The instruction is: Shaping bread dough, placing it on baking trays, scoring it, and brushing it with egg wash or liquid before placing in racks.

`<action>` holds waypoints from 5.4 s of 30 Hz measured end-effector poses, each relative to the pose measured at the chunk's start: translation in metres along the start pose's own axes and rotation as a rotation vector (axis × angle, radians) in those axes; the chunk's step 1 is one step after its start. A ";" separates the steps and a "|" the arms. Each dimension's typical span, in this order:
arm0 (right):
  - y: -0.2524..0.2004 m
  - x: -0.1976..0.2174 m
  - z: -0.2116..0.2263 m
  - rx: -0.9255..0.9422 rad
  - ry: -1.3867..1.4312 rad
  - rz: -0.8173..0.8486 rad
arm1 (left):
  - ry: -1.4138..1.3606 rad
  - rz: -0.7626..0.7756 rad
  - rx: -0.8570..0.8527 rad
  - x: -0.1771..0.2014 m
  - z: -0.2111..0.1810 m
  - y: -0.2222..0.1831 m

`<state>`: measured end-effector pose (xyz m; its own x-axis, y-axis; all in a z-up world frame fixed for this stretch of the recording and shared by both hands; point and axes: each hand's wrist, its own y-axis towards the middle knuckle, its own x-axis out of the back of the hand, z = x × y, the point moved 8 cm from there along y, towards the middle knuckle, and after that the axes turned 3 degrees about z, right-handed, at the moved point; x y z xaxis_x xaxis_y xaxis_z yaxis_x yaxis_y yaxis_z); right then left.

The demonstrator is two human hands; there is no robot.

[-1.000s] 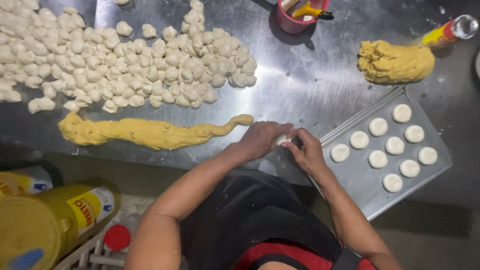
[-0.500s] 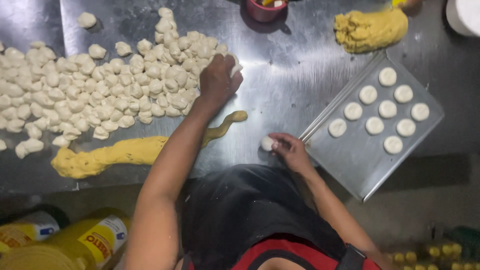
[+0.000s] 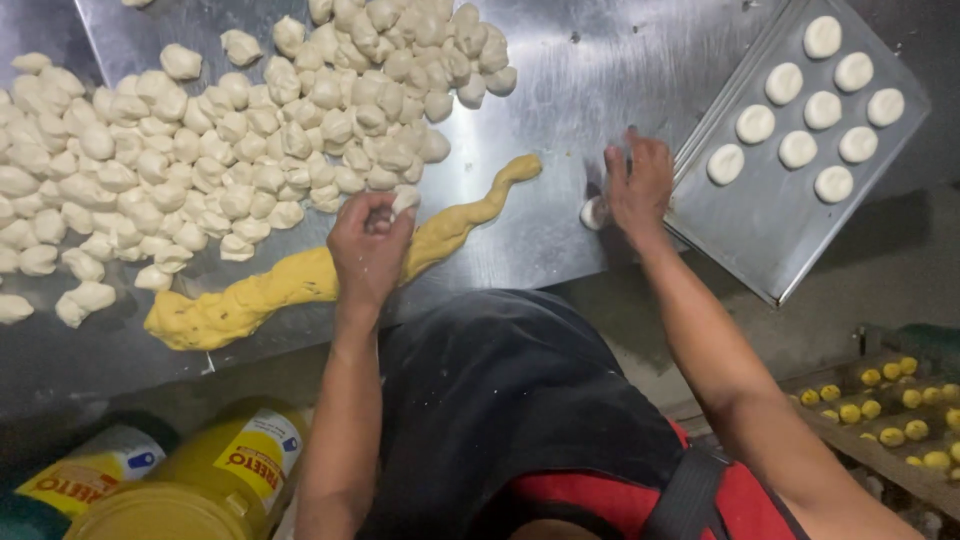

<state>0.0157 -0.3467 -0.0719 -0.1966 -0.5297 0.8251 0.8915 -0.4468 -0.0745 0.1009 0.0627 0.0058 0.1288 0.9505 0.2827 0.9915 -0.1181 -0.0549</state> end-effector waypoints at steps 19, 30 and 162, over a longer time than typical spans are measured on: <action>-0.109 0.014 -0.081 -0.316 0.651 0.017 | -0.423 0.121 0.186 -0.037 0.038 -0.002; -0.024 0.076 -0.071 -0.272 -0.307 0.152 | -0.032 0.185 -0.141 -0.083 -0.033 0.000; 0.002 -0.007 0.002 0.130 -0.167 0.360 | 0.620 0.060 -0.439 -0.109 -0.074 0.094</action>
<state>0.0196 -0.3428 -0.0771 0.1965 -0.5069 0.8393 0.9374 -0.1538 -0.3123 0.1812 -0.0728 0.0404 0.0408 0.6191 0.7843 0.8822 -0.3908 0.2626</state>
